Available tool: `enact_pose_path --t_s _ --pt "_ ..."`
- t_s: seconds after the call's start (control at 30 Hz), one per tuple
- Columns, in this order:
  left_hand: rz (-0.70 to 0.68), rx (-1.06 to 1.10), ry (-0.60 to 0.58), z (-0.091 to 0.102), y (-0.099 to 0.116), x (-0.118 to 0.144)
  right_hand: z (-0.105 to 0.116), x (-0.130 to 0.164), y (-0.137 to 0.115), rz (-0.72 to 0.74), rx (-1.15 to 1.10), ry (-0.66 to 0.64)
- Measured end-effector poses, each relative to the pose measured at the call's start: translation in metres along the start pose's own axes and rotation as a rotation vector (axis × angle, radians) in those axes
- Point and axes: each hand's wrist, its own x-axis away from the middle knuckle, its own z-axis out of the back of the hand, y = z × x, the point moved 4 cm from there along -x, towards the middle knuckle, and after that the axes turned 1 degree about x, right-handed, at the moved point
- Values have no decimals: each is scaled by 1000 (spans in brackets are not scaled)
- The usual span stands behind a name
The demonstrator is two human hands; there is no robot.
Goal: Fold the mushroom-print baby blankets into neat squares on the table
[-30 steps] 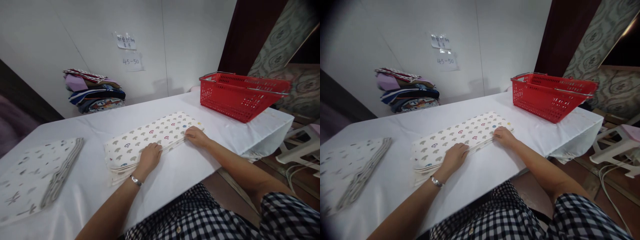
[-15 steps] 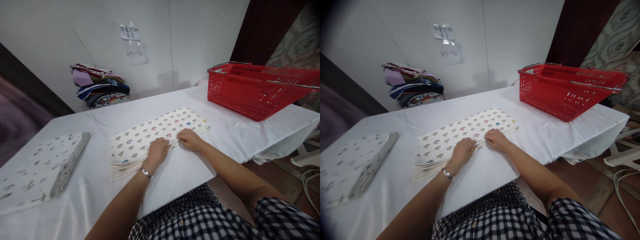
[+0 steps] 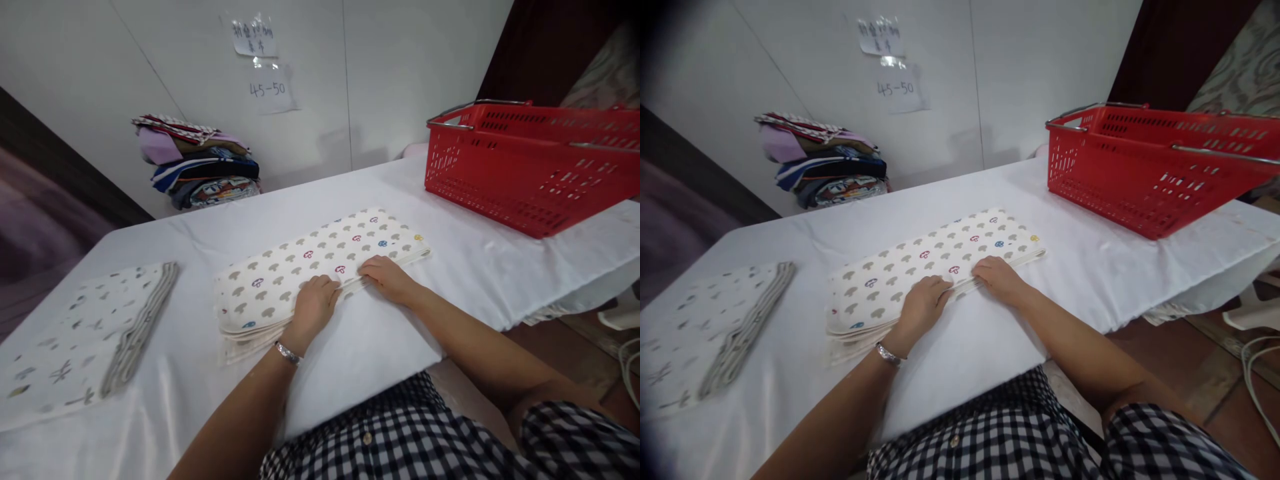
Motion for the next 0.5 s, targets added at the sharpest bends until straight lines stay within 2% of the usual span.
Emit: enact_pose_path --t_s 0.23,0.5 --pt "-24 -171 32 -4 3 -1 3 0 -6 3 -9 3" --pt "-54 -173 89 -4 4 1 3 1 -14 65 11 31"
